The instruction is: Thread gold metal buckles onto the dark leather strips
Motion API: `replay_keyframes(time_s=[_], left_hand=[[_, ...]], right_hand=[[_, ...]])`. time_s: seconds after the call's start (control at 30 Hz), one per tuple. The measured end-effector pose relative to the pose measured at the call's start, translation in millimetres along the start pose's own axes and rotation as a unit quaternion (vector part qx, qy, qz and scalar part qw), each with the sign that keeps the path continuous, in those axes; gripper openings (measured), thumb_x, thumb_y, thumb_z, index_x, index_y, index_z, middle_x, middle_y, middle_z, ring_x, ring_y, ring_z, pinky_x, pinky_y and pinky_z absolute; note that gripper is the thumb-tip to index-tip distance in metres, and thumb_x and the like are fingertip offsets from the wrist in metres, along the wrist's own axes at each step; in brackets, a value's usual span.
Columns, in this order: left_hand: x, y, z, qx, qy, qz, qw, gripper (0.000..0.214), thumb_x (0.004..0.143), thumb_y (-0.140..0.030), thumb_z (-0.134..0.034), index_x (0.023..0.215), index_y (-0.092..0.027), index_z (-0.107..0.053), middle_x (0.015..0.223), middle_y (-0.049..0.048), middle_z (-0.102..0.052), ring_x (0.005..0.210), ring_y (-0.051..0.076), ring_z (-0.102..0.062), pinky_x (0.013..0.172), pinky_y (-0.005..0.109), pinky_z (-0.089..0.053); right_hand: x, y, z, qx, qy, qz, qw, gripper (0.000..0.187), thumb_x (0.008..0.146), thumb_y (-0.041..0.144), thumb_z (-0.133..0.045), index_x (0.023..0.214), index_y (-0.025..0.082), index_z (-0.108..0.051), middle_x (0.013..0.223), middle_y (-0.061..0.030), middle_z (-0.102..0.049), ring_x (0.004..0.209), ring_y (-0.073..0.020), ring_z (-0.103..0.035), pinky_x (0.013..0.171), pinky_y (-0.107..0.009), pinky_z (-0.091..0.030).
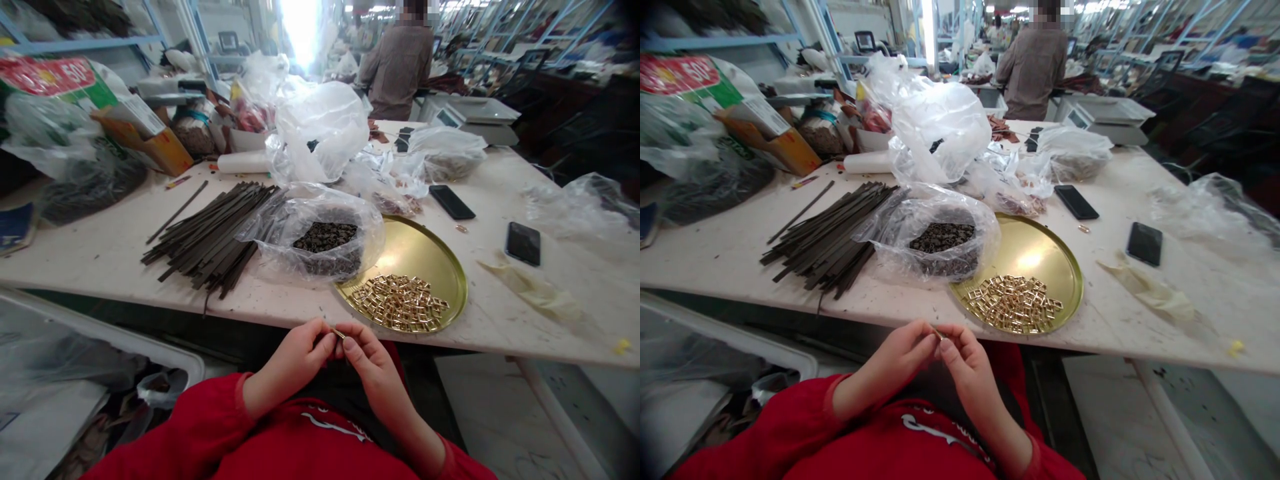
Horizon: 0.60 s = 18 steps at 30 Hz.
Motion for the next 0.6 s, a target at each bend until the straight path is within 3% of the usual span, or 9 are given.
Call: replay_keyframes(time_s=[0.23, 0.4, 0.6], left_hand=[[-1, 14, -11.0, -0.138, 0.052, 0.053, 0.988, 0.023, 0.084, -0.035, -0.042, 0.074, -0.015, -0.045, 0.06, -0.0028, -0.051, 0.049, 0.008, -0.046, 0.045, 0.018, -0.037], [-3, 15, -14.0, -0.118, 0.082, 0.059, 0.988, 0.025, 0.085, -0.036, -0.038, 0.076, -0.015, -0.045, 0.06, -0.0024, -0.05, 0.048, 0.007, -0.046, 0.044, 0.017, -0.035], [-7, 9, -14.1, -0.113, 0.124, 0.042, 0.985, 0.024, 0.087, -0.034, -0.038, 0.082, -0.013, -0.049, 0.069, 0.0009, -0.055, 0.059, 0.009, -0.052, 0.051, 0.019, -0.04]], right_hand=[[5, -9, 4, -0.004, 0.025, -0.026, 0.999, 0.035, 0.067, 0.041, -0.066, 0.092, 0.018, -0.058, 0.067, 0.0007, -0.06, 0.06, -0.012, -0.055, 0.059, -0.026, -0.046], [6, -19, 11, -0.069, 0.001, 0.005, 0.998, 0.028, 0.064, 0.035, -0.069, 0.085, 0.018, -0.06, 0.066, 0.0016, -0.06, 0.056, -0.0114, -0.052, 0.057, -0.026, -0.045], [6, -24, 16, -0.102, -0.022, 0.016, 0.994, 0.028, 0.071, 0.042, -0.063, 0.079, 0.017, -0.056, 0.058, 0.0034, -0.053, 0.052, -0.0104, -0.048, 0.052, -0.024, -0.039]])
Point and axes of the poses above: each hand's wrist, its own x-axis towards the middle knuckle, its own z-axis out of the back of the hand, y = z × x, the point moved 4 cm from there along x, towards the middle knuckle
